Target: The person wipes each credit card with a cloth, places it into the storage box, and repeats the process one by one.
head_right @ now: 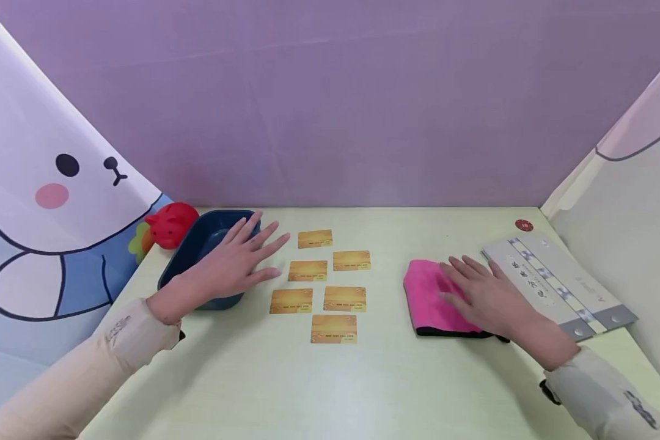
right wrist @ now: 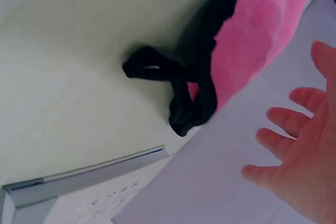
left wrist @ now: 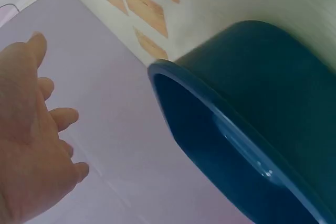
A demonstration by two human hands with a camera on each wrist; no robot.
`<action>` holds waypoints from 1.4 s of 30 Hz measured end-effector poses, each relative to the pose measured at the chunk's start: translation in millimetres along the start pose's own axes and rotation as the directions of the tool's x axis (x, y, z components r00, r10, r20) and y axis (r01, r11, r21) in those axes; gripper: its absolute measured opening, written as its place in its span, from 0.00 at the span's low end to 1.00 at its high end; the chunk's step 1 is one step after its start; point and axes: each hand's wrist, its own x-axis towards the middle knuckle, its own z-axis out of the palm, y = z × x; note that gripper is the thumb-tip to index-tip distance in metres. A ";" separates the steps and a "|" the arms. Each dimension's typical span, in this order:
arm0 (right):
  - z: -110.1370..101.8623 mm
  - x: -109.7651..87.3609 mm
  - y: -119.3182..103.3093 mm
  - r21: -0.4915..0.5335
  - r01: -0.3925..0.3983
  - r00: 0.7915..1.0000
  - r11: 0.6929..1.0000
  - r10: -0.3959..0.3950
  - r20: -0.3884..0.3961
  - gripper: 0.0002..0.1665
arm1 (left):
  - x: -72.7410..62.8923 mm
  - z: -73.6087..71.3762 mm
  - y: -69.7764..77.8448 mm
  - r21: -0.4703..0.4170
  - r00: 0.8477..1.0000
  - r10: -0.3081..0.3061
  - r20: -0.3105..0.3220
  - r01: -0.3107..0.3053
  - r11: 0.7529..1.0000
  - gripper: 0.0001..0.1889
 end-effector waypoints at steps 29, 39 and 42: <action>14.5 13.3 0.9 0.095 -0.063 0.975 0.994 0.041 0.218 0.45 | 162.7 29.2 -19.0 -0.200 0.814 -0.299 0.498 0.443 0.874 0.22; 19.9 6.6 3.1 0.093 -0.040 0.982 0.995 0.022 0.190 0.45 | 169.6 43.1 -17.5 -0.179 0.799 -0.307 0.517 0.452 0.874 0.23; 20.3 8.9 3.6 0.080 -0.018 0.984 0.997 0.004 0.175 0.44 | 170.5 44.9 -18.8 -0.192 0.796 -0.310 0.519 0.462 0.866 0.28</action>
